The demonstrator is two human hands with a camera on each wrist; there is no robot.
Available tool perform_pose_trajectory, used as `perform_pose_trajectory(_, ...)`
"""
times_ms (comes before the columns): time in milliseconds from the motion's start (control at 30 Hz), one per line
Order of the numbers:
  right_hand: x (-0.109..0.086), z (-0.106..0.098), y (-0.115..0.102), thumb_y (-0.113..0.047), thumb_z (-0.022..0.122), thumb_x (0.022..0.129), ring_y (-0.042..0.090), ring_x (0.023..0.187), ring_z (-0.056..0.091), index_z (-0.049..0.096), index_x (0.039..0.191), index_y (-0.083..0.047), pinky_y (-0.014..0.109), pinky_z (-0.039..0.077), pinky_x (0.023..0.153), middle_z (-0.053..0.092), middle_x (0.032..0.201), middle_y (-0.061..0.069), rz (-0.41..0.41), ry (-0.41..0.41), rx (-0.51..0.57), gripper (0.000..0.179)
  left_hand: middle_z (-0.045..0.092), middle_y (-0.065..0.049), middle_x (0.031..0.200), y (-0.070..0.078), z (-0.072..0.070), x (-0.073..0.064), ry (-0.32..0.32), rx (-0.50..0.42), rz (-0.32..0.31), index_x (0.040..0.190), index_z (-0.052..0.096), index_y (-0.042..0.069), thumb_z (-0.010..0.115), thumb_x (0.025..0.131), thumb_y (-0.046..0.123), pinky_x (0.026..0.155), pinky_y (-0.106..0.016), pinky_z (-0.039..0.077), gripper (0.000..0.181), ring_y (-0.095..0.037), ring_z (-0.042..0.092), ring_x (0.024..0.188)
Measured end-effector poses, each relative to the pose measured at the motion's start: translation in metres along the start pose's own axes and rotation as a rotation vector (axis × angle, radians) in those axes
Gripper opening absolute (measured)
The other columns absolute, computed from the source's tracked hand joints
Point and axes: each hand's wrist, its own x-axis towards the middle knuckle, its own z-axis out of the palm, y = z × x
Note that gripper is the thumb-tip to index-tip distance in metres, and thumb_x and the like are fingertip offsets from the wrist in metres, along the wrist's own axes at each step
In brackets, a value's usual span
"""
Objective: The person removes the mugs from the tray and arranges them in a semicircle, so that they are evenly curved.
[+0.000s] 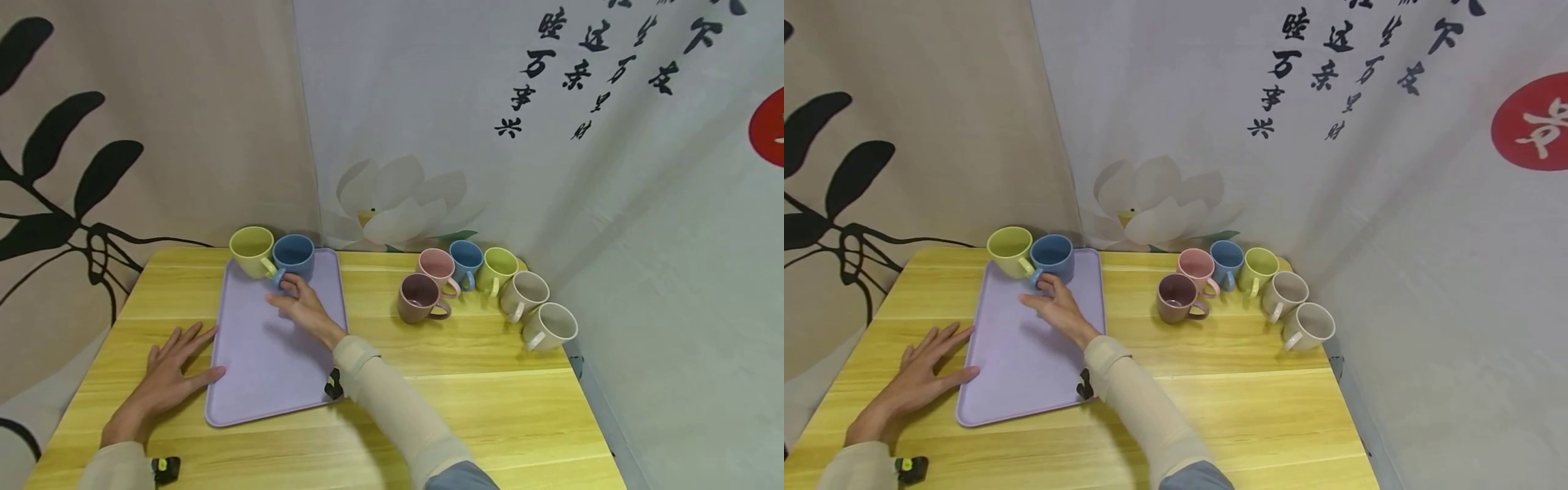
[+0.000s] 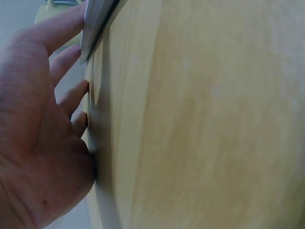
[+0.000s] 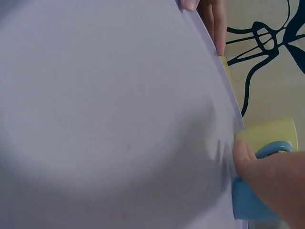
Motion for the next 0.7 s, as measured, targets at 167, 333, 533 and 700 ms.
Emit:
perform_pose_trajectory(167, 0.000, -0.003, 0.001, -0.023, 0.080, 0.103, 0.014, 0.122, 0.076, 0.058, 0.156, -0.010, 0.032, 0.066, 0.102, 0.067, 0.158, 0.018, -0.017, 0.052, 0.001, 0.059, 0.013, -0.035, 0.186, 0.000, 0.000, 0.001, -0.002, -0.001, -0.001, 0.180, 0.032, 0.017, 0.077, 0.105, 0.048, 0.125, -0.093, -0.016, 0.093, -0.070, -0.005, 0.169)
perform_pose_trajectory(333, -0.001, -0.003, 0.002, -0.015, 0.082, 0.101, 0.011, 0.096, 0.076, 0.067, 0.142, 0.000, 0.034, 0.069, 0.095, 0.075, 0.129, 0.017, -0.053, 0.175, 0.041, 0.046, 0.013, -0.035, 0.186, 0.002, -0.001, 0.001, -0.001, -0.004, 0.000, 0.179, 0.032, 0.016, 0.078, 0.105, 0.047, 0.125, -0.092, -0.017, 0.093, -0.070, -0.005, 0.169)
perform_pose_trajectory(533, -0.003, -0.007, 0.001, -0.014, 0.079, 0.102, 0.007, 0.082, 0.073, 0.074, 0.124, 0.004, 0.019, 0.062, 0.076, 0.078, 0.105, 0.012, -0.103, 0.369, -0.069, 0.028, 0.014, -0.036, 0.186, 0.001, 0.000, 0.001, 0.005, -0.008, 0.011, 0.179, 0.032, 0.016, 0.078, 0.104, 0.046, 0.125, -0.093, -0.017, 0.093, -0.071, -0.004, 0.169)
perform_pose_trajectory(700, 0.004, -0.023, 0.011, -0.015, 0.074, 0.107, 0.013, 0.079, 0.079, 0.075, 0.111, 0.001, 0.020, 0.061, 0.070, 0.082, 0.096, 0.012, -0.146, 0.457, -0.201, 0.017, 0.013, -0.036, 0.186, 0.001, 0.000, 0.000, 0.005, -0.008, 0.014, 0.179, 0.032, 0.015, 0.078, 0.105, 0.046, 0.125, -0.092, -0.017, 0.093, -0.070, -0.005, 0.169)
